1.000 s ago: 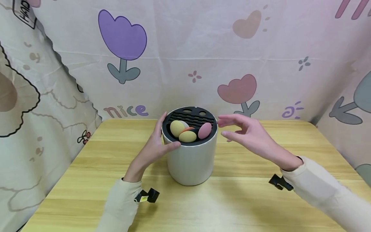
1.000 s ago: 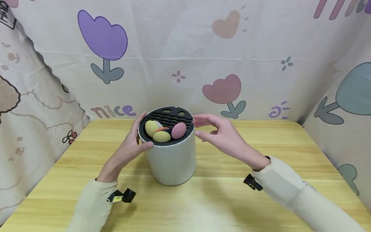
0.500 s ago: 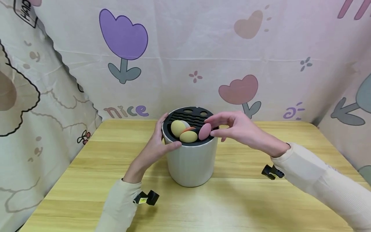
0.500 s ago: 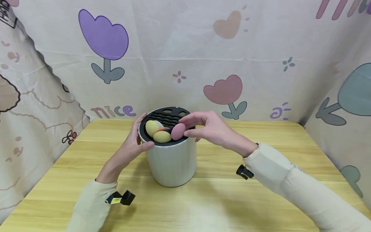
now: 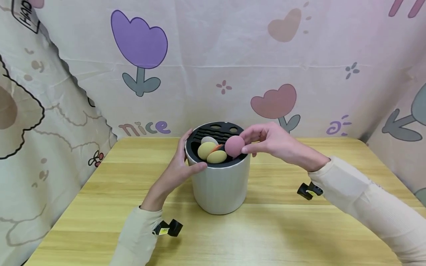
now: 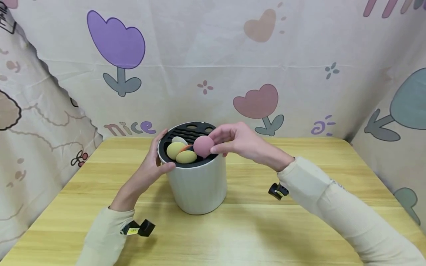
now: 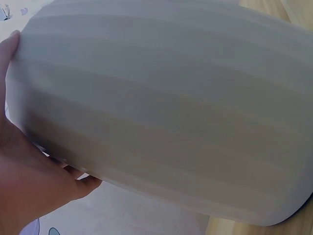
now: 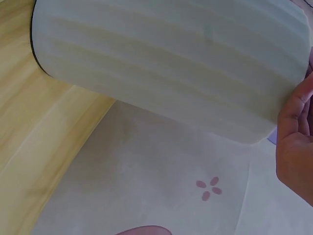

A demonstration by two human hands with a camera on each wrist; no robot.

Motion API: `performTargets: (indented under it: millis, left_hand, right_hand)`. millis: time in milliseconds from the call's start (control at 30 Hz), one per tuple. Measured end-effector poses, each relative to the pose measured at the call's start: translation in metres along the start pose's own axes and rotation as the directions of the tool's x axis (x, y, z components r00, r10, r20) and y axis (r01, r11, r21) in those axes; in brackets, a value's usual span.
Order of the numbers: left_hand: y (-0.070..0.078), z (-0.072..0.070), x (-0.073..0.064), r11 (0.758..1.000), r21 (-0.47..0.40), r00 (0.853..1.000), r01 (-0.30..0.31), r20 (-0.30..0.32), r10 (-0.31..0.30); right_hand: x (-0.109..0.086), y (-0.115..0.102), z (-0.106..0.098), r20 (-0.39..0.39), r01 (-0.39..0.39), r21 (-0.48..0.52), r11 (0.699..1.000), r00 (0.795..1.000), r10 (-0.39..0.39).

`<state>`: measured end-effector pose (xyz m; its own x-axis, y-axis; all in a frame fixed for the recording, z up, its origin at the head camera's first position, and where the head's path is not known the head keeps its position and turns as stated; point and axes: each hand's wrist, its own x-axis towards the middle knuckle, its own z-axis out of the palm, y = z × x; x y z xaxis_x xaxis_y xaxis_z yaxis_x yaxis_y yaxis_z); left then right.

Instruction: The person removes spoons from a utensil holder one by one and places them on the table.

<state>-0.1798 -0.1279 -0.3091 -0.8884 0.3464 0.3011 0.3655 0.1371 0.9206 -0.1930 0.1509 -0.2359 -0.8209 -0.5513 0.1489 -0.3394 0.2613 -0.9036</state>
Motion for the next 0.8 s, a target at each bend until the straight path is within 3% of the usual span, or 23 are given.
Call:
performTargets:
  millis: [200, 500, 667, 800]
  left_hand:
    - [-0.001, -0.001, -0.001, 1.000, -0.006, 1.000, -0.015, -0.007, 0.015]
    - [-0.001, 0.000, 0.001, 1.000, 0.021, 1.000, -0.008, -0.006, 0.008]
    - [-0.002, 0.000, 0.001, 1.000, 0.017, 1.000, -0.010, -0.008, 0.010]
    - [-0.003, -0.001, 0.001, 1.000, 0.013, 1.000, -0.010, -0.011, 0.011]
  right_hand:
    - [0.000, -0.010, -0.002, -0.061, 0.013, 0.001, 1.000, 0.998, -0.013]
    - [-0.003, -0.033, -0.008, -0.120, 0.110, -0.046, 0.993, 0.986, -0.115]
    - [-0.005, -0.043, -0.011, -0.190, 0.162, -0.090, 0.983, 0.966, -0.177]
    - [-0.005, -0.050, -0.014, -0.254, 0.245, 0.012, 0.969, 0.939, -0.234]
